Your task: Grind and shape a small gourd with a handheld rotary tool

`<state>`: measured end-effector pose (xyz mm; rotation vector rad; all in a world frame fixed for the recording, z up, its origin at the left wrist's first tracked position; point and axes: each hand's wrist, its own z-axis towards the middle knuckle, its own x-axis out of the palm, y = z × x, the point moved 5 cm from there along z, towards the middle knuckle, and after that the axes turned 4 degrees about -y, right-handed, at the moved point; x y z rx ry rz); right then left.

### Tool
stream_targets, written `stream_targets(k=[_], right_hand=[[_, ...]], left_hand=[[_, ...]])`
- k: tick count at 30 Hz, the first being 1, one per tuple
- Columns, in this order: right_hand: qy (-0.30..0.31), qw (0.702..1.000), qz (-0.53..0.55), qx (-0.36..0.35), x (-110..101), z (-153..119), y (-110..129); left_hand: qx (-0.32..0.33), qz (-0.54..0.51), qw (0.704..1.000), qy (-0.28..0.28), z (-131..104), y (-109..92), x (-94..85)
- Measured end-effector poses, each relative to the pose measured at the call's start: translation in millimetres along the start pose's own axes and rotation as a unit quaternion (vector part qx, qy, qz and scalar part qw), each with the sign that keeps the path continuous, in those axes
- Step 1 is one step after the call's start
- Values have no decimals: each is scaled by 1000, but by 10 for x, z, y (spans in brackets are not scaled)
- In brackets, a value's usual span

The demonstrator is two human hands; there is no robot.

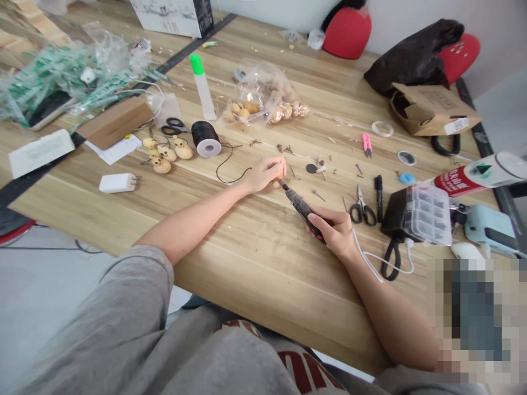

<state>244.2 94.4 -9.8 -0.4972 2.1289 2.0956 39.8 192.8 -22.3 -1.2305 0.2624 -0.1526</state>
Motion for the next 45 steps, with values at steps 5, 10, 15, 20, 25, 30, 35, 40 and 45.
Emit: stream_targets(k=[5, 10, 15, 20, 25, 30, 35, 40, 45], right_hand=[[-5, 1000, 1, 4, -6, -1, 9], [-3, 1000, 1, 7, -9, 3, 13], [-3, 1000, 5, 3, -16, 8, 4], [-7, 1000, -3, 12, -21, 8, -19], [-6, 1000, 1, 18, -20, 9, -24], [-3, 1000, 0, 13, -17, 6, -19], [-2, 1000, 3, 11, -15, 9, -2], [4, 1000, -1, 11, -17, 12, -1], [4, 1000, -11, 15, -22, 16, -16]], left_hand=[[1, 6, 1000, -4, -4, -23, -6], [5, 11, 1000, 1, -5, -16, -7], [4, 11, 1000, 1, 0, -1, -5], [23, 21, 999, -9, 1, -42, -17], [6, 32, 999, -13, -6, -49, -19], [2, 35, 999, -12, -7, -57, -14], [15, 38, 999, -8, -8, -63, -14], [26, 46, 999, -6, -12, -61, -16], [40, 46, 998, -6, -14, -58, -13]])
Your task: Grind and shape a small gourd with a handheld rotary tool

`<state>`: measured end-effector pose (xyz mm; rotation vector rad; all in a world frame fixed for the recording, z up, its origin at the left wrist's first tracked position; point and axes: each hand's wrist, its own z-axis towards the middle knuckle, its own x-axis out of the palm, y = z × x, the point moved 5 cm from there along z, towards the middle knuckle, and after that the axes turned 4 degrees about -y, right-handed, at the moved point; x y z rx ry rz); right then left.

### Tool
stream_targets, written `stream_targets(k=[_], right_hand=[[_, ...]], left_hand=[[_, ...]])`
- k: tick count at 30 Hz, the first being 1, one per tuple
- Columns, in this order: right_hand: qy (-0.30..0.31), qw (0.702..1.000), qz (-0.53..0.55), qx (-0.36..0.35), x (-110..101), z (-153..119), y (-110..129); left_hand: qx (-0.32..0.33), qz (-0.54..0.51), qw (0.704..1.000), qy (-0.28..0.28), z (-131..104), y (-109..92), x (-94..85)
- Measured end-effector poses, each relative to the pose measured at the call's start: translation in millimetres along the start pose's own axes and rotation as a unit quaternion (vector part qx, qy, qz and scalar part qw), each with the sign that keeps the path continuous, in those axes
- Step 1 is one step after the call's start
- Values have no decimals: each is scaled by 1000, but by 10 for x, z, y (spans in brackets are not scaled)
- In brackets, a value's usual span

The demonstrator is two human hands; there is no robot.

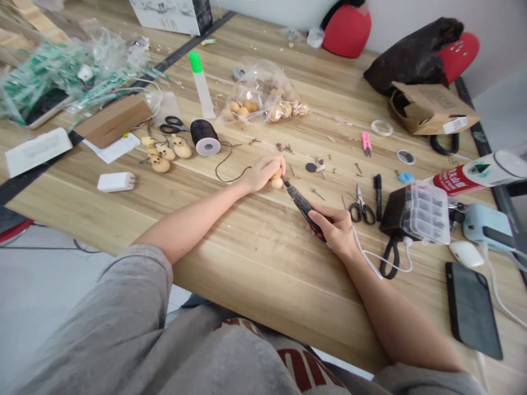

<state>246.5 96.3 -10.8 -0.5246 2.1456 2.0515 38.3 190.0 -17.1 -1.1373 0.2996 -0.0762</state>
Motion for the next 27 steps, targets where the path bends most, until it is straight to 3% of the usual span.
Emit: stream_targets(k=[7, 12, 18, 27], right_hand=[[9, 1000, -4, -24, 20, -3, 5], [7, 999, 2, -39, 44, -17, 19], [0, 999, 7, -36, 51, -16, 30], [-8, 999, 5, -37, 46, -23, 35]], left_hand=[[20, 28, 998, -50, 13, 25, -49], [2, 19, 999, -44, 13, 51, -26], [-64, -52, 996, -42, -11, 108, 14], [-62, -52, 996, -44, -7, 125, 18]])
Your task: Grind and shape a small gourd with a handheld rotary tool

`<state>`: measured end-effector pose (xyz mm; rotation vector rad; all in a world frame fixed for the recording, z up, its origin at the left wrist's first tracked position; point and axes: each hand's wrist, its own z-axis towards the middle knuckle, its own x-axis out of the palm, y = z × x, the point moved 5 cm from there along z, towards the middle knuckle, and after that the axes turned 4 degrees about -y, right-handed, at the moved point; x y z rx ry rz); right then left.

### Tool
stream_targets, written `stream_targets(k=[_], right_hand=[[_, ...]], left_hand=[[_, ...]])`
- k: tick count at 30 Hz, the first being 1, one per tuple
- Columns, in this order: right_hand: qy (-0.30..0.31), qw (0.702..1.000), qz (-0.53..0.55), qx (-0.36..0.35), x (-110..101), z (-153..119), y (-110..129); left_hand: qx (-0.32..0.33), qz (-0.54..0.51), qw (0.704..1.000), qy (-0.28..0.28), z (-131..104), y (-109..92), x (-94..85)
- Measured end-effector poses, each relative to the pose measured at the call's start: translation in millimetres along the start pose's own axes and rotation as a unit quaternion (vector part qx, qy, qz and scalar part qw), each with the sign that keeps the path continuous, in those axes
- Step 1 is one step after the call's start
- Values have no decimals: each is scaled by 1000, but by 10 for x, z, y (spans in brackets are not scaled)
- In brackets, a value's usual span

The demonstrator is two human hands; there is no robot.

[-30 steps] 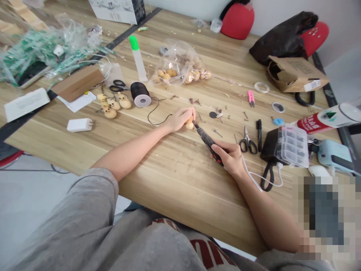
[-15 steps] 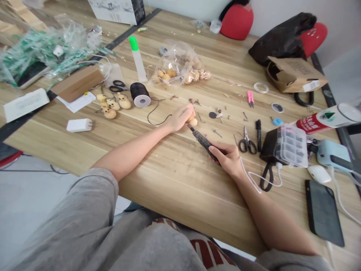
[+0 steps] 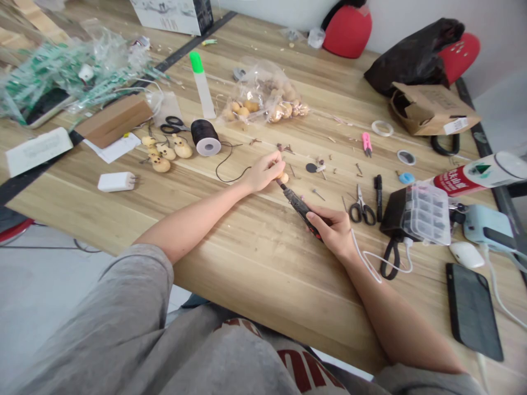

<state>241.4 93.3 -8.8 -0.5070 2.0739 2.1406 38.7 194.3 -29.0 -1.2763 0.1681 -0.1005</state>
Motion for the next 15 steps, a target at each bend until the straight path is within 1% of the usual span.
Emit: stream_targets(k=[4, 12, 15], right_hand=[[-3, 1000, 1, 5, -1, -3, -5], [-11, 1000, 3, 12, -7, -7, -17], [-16, 1000, 7, 19, -22, -3, -23]], left_hand=[[-3, 6, 1000, 0, -5, 0, -5], [-10, -24, 999, 24, 3, 23, 13], [9, -11, 999, 29, 7, 17, 6]])
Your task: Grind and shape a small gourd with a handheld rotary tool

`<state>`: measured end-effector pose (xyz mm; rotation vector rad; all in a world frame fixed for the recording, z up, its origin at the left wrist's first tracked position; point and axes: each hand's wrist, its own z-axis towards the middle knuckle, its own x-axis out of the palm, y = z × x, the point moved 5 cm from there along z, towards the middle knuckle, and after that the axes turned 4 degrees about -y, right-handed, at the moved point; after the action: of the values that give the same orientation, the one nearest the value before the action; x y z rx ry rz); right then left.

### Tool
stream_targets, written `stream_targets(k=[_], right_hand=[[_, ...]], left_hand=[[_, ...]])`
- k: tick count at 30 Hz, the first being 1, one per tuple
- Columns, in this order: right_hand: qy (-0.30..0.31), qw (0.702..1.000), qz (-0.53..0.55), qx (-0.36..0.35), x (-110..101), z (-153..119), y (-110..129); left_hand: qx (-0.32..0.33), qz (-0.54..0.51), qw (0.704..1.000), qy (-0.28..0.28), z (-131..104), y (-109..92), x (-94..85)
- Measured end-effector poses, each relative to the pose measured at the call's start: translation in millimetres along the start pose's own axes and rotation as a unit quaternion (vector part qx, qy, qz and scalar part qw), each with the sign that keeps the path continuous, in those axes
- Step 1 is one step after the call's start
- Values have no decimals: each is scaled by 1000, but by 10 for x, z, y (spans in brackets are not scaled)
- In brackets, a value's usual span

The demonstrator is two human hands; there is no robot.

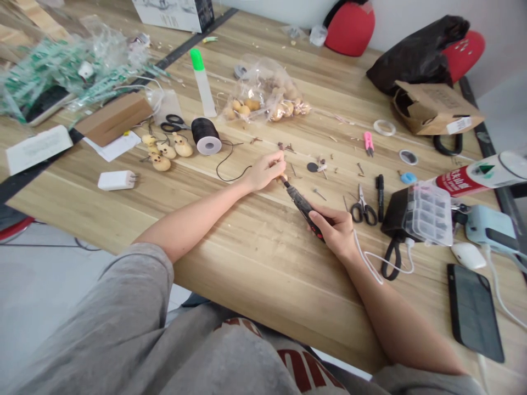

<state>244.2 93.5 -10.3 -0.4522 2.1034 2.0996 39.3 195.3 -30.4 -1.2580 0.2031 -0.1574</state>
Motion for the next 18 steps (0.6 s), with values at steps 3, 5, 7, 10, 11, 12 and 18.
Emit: stream_targets(k=[3, 5, 7, 10, 11, 12, 18], right_hand=[[-3, 1000, 7, 9, -18, 11, -10], [0, 1000, 10, 11, -22, 16, -10], [5, 1000, 12, 13, -18, 16, -6], [9, 1000, 12, 11, -9, 10, 4], [7, 1000, 11, 11, -8, 8, 6], [4, 1000, 10, 11, -9, 6, 8], [5, 1000, 0, 4, -1, 1, 14]], left_hand=[[31, 32, 999, 5, -1, -33, -7], [37, 40, 998, 7, -2, -53, -8], [37, 38, 999, 9, -3, -67, -5], [23, 19, 999, 14, -3, -63, 5], [20, 15, 1000, 14, -3, -57, 6], [20, 15, 1000, 13, -2, -53, 5], [10, 7, 1000, 10, 0, -21, -2]])
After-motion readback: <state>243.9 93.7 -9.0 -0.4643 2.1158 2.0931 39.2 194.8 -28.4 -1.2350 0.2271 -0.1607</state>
